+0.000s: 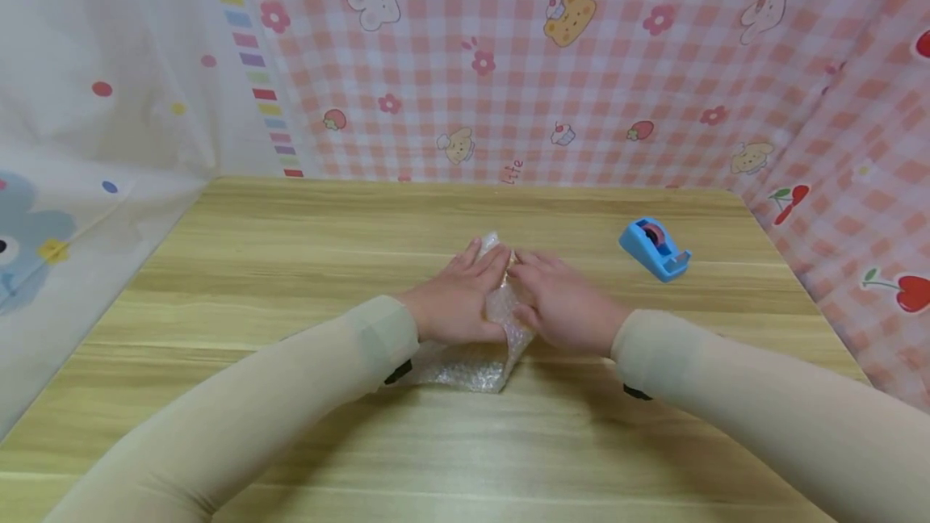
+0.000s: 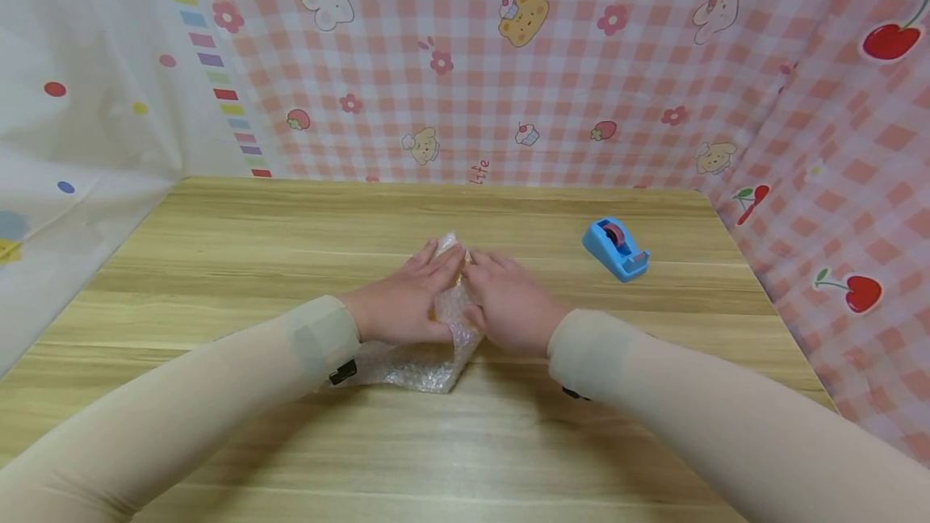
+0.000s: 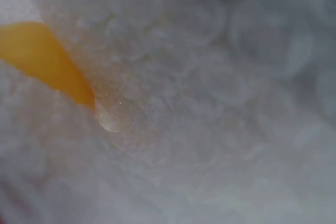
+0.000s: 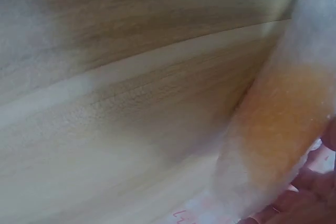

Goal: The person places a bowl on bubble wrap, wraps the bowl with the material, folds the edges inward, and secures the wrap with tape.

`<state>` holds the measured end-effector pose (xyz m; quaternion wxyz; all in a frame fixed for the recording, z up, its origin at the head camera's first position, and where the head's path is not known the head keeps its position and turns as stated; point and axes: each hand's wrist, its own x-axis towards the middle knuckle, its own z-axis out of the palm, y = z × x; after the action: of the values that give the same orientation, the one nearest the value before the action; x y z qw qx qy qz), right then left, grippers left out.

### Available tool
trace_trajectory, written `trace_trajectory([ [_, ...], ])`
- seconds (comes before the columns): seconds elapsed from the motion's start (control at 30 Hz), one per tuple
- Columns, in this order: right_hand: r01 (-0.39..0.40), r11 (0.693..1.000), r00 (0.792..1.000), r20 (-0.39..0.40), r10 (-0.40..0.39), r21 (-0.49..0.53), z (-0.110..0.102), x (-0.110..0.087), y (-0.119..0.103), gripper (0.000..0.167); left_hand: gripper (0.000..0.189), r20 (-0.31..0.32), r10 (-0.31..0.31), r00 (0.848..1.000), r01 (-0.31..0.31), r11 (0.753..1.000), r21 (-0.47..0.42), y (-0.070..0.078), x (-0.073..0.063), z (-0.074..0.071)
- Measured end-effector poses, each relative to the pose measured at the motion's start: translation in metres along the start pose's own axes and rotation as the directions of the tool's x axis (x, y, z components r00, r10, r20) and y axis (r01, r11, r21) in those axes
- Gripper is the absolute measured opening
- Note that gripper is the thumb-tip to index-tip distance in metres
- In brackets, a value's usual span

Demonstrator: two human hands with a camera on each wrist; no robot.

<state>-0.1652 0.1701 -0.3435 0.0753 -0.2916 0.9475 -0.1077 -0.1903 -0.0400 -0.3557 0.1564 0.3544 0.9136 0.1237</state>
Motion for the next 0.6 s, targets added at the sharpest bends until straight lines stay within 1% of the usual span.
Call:
trace_trajectory([
  [0.1, 0.005, 1.000, 0.999, 0.053, -0.005, -0.002, 0.0015, 0.0007, 0.0005, 0.070, 0.114, -0.005, 0.001, 1.000, -0.001, 1.000, -0.012, -0.0002, -0.0001, 0.0003],
  [0.2, 0.017, 1.000, 0.997, 0.080, -0.016, -0.012, 0.0029, 0.0020, 0.0005, 0.070, 0.115, -0.007, 0.002, 1.000, -0.002, 0.999, -0.032, -0.0002, -0.0004, 0.0003],
  [0.43, 0.012, 0.998, 0.996, 0.092, -0.007, -0.058, 0.0065, 0.0054, 0.0008, 0.070, 0.117, -0.004, 0.011, 1.000, -0.011, 0.996, -0.083, -0.0020, -0.0010, -0.0011],
  [0.6, 0.000, 0.998, 0.996, 0.085, 0.006, -0.066, 0.0092, 0.0098, 0.0008, 0.071, 0.122, 0.007, 0.034, 0.999, -0.033, 0.989, -0.147, -0.0074, -0.0041, -0.0044],
])
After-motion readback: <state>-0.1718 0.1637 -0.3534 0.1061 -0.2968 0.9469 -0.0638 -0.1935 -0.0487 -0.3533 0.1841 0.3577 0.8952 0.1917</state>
